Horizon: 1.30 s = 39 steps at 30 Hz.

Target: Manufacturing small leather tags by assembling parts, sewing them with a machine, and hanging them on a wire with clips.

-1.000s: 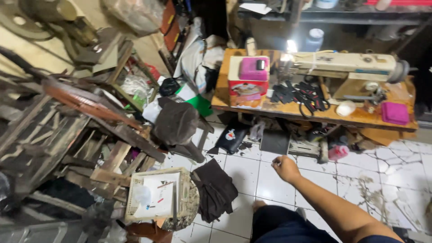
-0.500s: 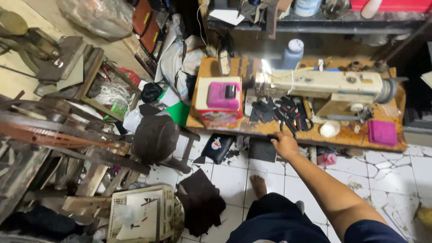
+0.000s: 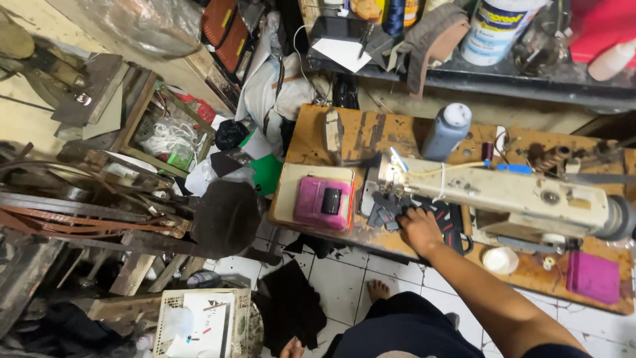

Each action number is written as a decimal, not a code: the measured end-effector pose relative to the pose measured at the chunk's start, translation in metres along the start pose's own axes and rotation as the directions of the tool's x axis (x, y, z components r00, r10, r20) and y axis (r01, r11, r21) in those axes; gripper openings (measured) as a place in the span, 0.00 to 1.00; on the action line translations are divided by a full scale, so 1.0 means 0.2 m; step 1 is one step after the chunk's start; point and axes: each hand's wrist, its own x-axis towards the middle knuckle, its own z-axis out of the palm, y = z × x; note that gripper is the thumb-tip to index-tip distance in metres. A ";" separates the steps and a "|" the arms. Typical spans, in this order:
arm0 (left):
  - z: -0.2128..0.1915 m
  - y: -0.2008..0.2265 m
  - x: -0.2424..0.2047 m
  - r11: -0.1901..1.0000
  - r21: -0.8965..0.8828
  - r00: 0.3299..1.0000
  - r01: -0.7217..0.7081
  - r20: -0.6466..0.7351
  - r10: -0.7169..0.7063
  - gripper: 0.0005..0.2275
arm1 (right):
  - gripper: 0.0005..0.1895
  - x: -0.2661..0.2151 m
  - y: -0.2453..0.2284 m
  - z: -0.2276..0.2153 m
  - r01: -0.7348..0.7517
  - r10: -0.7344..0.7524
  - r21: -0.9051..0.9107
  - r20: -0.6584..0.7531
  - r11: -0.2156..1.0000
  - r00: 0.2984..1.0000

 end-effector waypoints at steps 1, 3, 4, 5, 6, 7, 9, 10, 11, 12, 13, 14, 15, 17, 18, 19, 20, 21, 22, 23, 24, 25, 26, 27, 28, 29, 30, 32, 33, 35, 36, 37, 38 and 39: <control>0.03 0.07 -0.01 1.000 -0.002 1.000 0.004 -0.007 -0.004 0.18 | 0.21 0.01 0.02 0.01 0.007 -0.007 0.001 0.003 1.000 1.000; 0.05 0.20 -0.02 0.982 0.163 0.995 0.092 0.030 -0.098 0.19 | 0.20 0.00 0.03 0.05 0.018 -0.018 0.006 -0.031 1.000 0.999; 0.06 0.23 0.00 0.982 0.164 0.995 0.091 0.029 -0.097 0.19 | 0.20 0.00 0.04 0.07 0.018 -0.018 0.008 -0.032 1.000 0.999; 0.06 0.25 0.02 0.989 0.149 0.998 0.008 0.059 -0.017 0.18 | 0.22 -0.01 0.05 0.09 0.023 -0.019 0.038 -0.103 0.999 0.994; 0.07 0.27 0.04 0.988 0.131 0.994 -0.078 0.091 0.066 0.17 | 0.23 -0.03 0.06 0.11 0.026 -0.014 0.067 -0.175 0.997 0.984; 0.08 0.42 -0.03 0.988 0.133 0.993 -0.081 0.095 0.068 0.17 | 0.23 -0.06 0.05 0.10 0.022 -0.009 0.067 -0.177 0.997 0.984; 0.13 0.72 -0.17 0.978 0.192 0.973 0.087 0.196 -0.125 0.21 | 0.19 -0.12 0.03 0.08 0.019 0.051 0.270 -0.253 0.963 0.966; 0.16 0.92 -0.29 0.978 0.193 0.971 0.083 0.205 -0.123 0.21 | 0.19 -0.15 0.02 0.04 0.013 0.058 0.265 -0.256 0.964 0.965; 0.19 1.12 -0.42 0.936 0.346 0.933 0.060 0.314 -0.176 0.22 | 0.20 -0.18 0.01 0.00 -0.005 0.111 0.413 -0.232 0.911 0.966; 0.21 1.32 -0.54 0.873 0.488 0.881 0.018 0.404 -0.244 0.23 | 0.21 -0.21 -0.02 -0.04 -0.022 0.157 0.551 -0.199 0.834 0.967; 0.26 1.38 -0.61 0.873 0.488 0.879 0.014 0.410 -0.244 0.23 | 0.21 -0.24 -0.04 -0.09 -0.026 0.162 0.548 -0.201 0.836 0.966; 0.31 1.43 -0.67 0.909 0.416 0.866 -0.023 0.463 -0.190 0.21 | 0.17 -0.27 -0.06 -0.14 -0.009 0.198 0.649 -0.219 0.761 0.955; 0.35 1.49 -0.74 0.939 0.340 0.849 -0.057 0.511 -0.134 0.18 | 0.15 -0.30 -0.09 -0.19 0.014 0.236 0.738 -0.233 0.675 0.943; 0.41 1.46 -0.67 0.923 0.176 0.687 -0.343 0.716 0.119 0.19 | 0.14 -0.34 -0.15 -0.39 0.002 0.268 0.795 -0.206 0.607 0.941; 0.44 1.44 -0.64 0.826 -0.047 0.436 -0.561 0.832 0.343 0.21 | 0.14 -0.37 -0.19 -0.49 -0.010 0.292 0.847 -0.172 0.531 0.941; 0.48 1.61 -0.75 0.823 -0.055 0.427 -0.565 0.834 0.349 0.21 | 0.14 -0.37 -0.21 -0.60 -0.006 0.296 0.844 -0.181 0.537 0.938; 0.50 1.78 -0.87 0.723 -0.153 0.299 -0.673 0.838 0.456 0.20 | 0.13 -0.39 -0.24 -0.70 0.058 0.262 0.877 -0.205 0.477 0.943; 0.51 1.94 -0.99 0.602 -0.252 0.157 -0.758 0.825 0.543 0.19 | 0.13 -0.40 -0.27 -0.80 0.121 0.230 0.903 -0.232 0.413 0.945; 0.54 2.04 -1.07 0.601 -0.257 0.153 -0.757 0.825 0.545 0.19 | 0.13 -0.42 -0.30 -0.94 0.121 0.232 0.901 -0.234 0.417 0.944; 0.57 2.14 -1.14 0.589 -0.272 0.137 -0.761 0.820 0.555 0.24 | 0.13 -0.43 -0.34 -1.09 0.187 0.138 0.890 -0.264 0.415 0.955; 0.59 2.24 -1.21 0.577 -0.284 0.121 -0.766 0.818 0.563 0.28 | 0.13 -0.45 -0.39 -1.23 0.250 0.044 0.880 -0.292 0.405 0.955; 0.61 2.30 -1.26 0.577 -0.286 0.117 -0.765 0.819 0.562 0.28 | 0.13 -0.46 -0.41 -1.28 0.249 0.048 0.879 -0.293 0.407 0.955; 0.64 2.36 -1.30 0.591 -0.221 0.146 -0.776 0.848 0.509 0.30 | 0.13 -0.46 -0.43 -1.33 0.348 -0.038 0.821 -0.372 0.453 0.927; 0.66 2.42 -1.34 0.600 -0.155 0.175 -0.785 0.873 0.454 0.33 | 0.14 -0.46 -0.45 -1.38 0.444 -0.127 0.751 -0.442 0.489 0.888; 0.67 2.43 -1.35 0.596 -0.160 0.168 -0.787 0.874 0.457 0.33 | 0.14 -0.45 -0.47 -1.42 0.446 -0.124 0.747 -0.446 0.493 0.886; 0.68 2.45 -1.36 0.508 -0.264 0.101 -0.820 0.807 0.582 0.20 | 0.12 -0.45 -0.48 -1.45 0.459 -0.121 0.731 -0.466 0.506 0.876; 0.69 2.46 -1.36 0.407 -0.356 0.028 -0.842 0.723 0.690 0.09 | 0.11 -0.44 -0.50 -1.48 0.470 -0.116 0.715 -0.485 0.518 0.867; 0.70 2.46 -1.35 0.422 -0.364 0.059 -0.830 0.695 0.717 0.09 | 0.09 -0.43 -0.51 -1.50 0.418 0.020 0.762 -0.491 0.495 0.871; 0.71 2.45 -1.34 0.440 -0.369 0.099 -0.818 0.664 0.741 0.09 | 0.07 -0.42 -0.52 -1.50 0.370 0.152 0.809 -0.481 0.458 0.864; 0.72 2.44 -1.36 0.471 -0.382 0.137 -0.795 0.644 0.753 0.09 | 0.08 -0.41 -0.56 -1.48 0.339 0.299 0.893 -0.424 0.295 0.855; 0.72 2.44 -1.37 0.502 -0.394 0.182 -0.770 0.619 0.764 0.09 | 0.08 -0.39 -0.58 -1.47 0.319 0.423 0.940 -0.338 0.117 0.841; 0.72 2.43 -1.37 0.499 -0.394 0.178 -0.772 0.619 0.765 0.09 | 0.08 -0.40 -0.61 -1.49 0.322 0.425 0.940 -0.340 0.116 0.839; 0.73 2.42 -1.36 0.572 -0.425 0.240 -0.702 0.614 0.752 0.09 | 0.08 -0.39 -0.63 -1.50 0.405 0.475 0.914 -0.356 -0.001 0.804; 0.73 2.41 -1.36 0.636 -0.455 0.300 -0.623 0.612 0.732 0.10 | 0.10 -0.39 -0.66 -1.52 0.486 0.527 0.867 -0.363 -0.113 0.769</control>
